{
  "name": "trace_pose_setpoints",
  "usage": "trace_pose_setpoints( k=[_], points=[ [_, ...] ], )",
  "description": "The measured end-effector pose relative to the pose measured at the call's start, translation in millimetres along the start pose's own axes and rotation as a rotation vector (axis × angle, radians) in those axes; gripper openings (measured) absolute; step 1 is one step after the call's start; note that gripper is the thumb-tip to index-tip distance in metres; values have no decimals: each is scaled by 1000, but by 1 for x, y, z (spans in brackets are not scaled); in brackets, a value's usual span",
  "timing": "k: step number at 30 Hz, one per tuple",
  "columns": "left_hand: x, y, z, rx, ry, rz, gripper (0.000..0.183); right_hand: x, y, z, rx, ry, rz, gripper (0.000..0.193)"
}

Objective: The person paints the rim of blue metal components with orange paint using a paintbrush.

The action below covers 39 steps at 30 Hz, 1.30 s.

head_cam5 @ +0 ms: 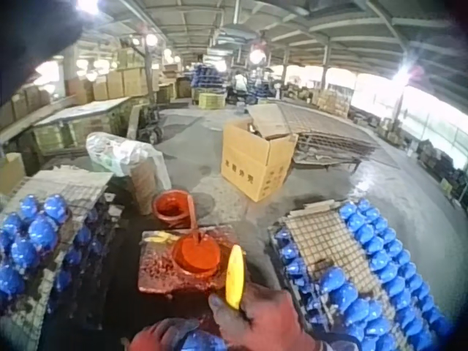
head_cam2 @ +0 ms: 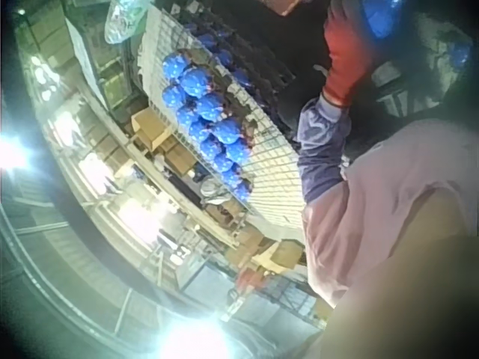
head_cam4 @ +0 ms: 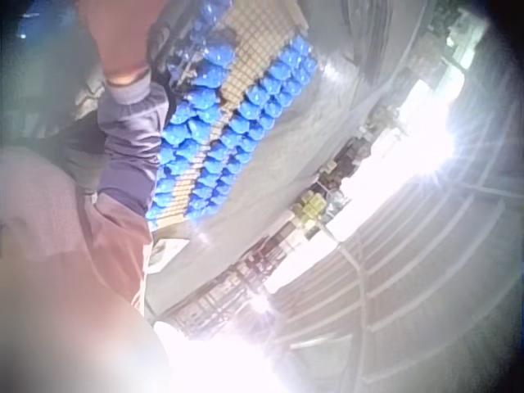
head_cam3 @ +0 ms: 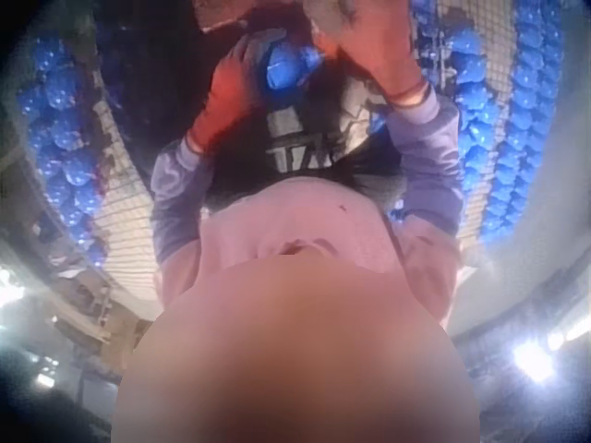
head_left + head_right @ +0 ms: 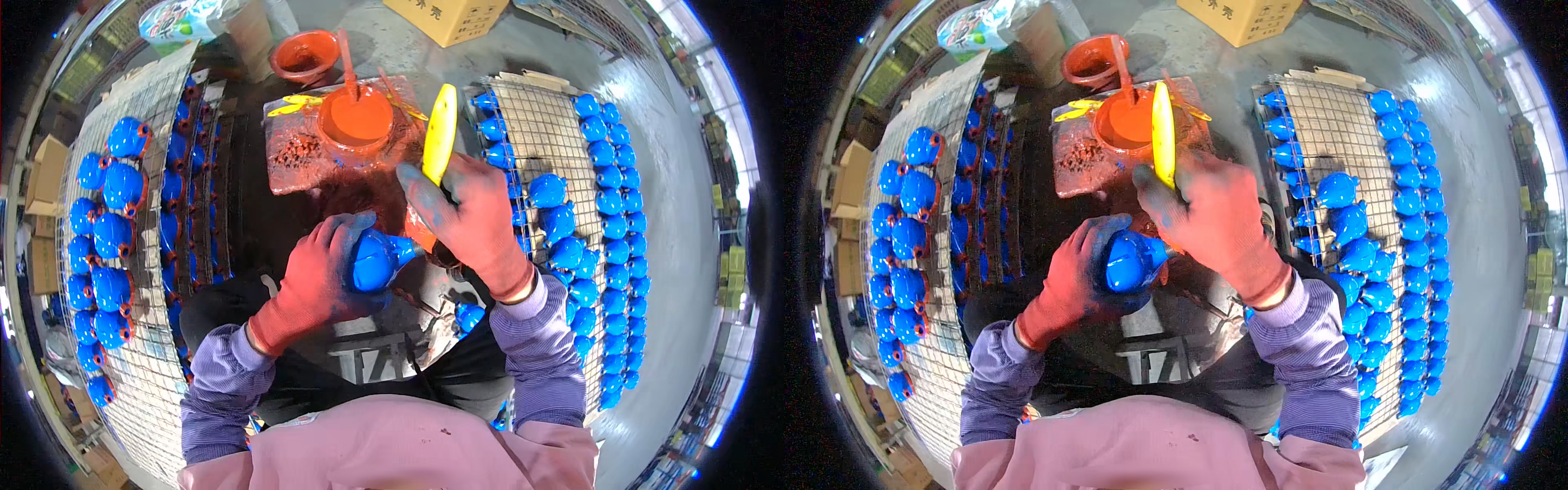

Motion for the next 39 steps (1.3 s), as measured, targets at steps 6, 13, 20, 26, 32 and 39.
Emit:
trace_pose_setpoints(
  k=[6,13,20,26,32,39],
  points=[
    [-7,1,-5,3,98,-82,96,-23,9,-10,30,152,-360,21],
    [-21,-1,-8,116,461,-314,85,-27,16,-21,126,11,-422,28],
    [-15,5,-6,53,1550,-554,61,5,18,3,223,-911,181,22],
    [4,6,0,-208,2406,-514,87,7,17,7,252,-440,89,24],
    [5,15,-4,-309,1531,-390,79,8,18,17,269,-688,129,22],
    [-3,-3,-19,-30,2168,-300,90,28,13,21,255,-808,269,25]
  ],
)
Point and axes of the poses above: each hand's wrist, its own y-axis away from the middle knuckle, its own z-axis out of the palm, x = y × z, the point moved 4 cm from there along -y, towards the middle knuckle, and after that the axes turned 7 degrees about y, right-handed, at the moved point
